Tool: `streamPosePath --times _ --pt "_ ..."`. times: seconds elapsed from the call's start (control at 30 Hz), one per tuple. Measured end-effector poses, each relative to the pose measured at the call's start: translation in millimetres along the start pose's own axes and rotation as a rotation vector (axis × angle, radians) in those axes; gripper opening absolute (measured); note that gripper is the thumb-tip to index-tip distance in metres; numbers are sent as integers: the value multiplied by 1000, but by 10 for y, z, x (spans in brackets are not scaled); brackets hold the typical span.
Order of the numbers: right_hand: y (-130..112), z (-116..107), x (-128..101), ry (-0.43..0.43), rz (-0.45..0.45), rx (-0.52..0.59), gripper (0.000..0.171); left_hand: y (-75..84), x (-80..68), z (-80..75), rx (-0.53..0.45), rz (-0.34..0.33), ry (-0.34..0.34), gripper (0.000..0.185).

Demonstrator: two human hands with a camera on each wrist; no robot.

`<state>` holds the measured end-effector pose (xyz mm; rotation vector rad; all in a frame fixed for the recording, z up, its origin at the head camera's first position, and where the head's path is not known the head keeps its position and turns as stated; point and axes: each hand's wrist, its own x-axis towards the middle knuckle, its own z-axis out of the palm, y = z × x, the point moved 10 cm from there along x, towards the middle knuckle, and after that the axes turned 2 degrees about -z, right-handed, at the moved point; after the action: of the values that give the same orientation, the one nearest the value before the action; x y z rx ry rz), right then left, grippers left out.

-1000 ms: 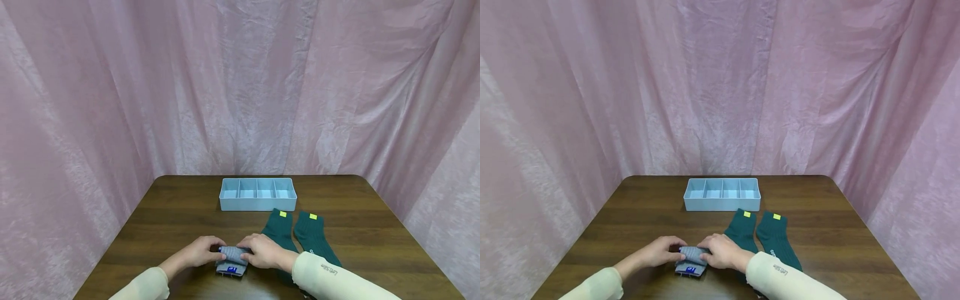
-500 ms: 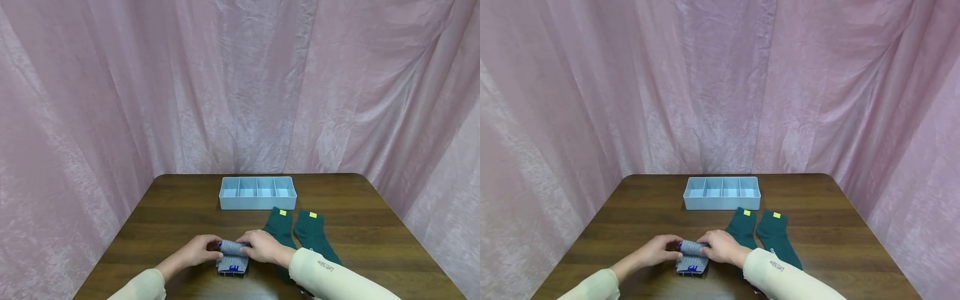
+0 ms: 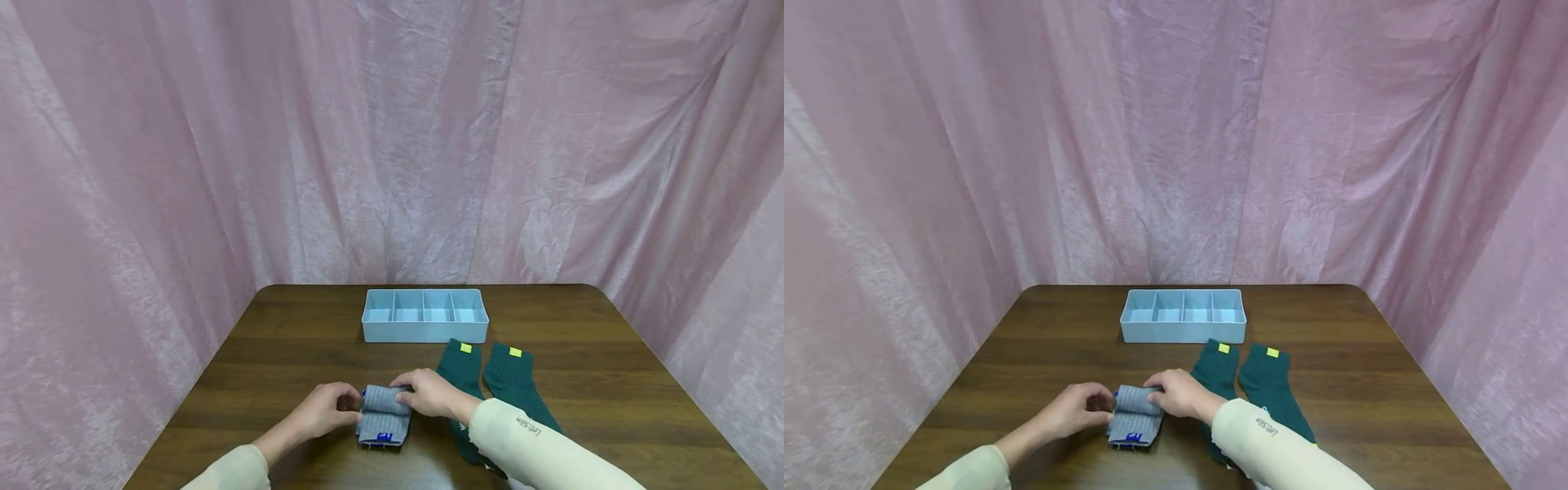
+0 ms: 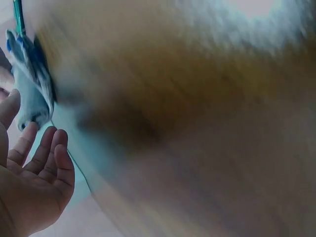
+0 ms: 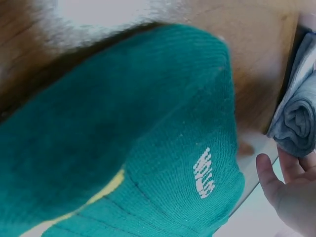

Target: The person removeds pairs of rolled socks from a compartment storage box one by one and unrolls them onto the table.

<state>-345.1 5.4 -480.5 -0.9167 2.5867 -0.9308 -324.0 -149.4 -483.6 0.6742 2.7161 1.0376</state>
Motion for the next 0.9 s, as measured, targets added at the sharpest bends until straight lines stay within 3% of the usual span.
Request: streamPosePath --times 0.37,0.57,0.67,0.8,0.9 --pt "25 -43 24 48 44 57 20 23 -31 78 13 -10 24 29" --pt "30 -59 48 65 53 41 17 27 -42 124 71 33 5 33" --pt "1 -118 56 140 9 -32 21 24 -43 160 141 38 -20 39" --pt "-127 -188 34 248 -131 -167 19 42 -48 196 223 45 -51 43" --pt "-166 -139 29 209 -180 -217 20 64 -57 195 240 56 -53 44"
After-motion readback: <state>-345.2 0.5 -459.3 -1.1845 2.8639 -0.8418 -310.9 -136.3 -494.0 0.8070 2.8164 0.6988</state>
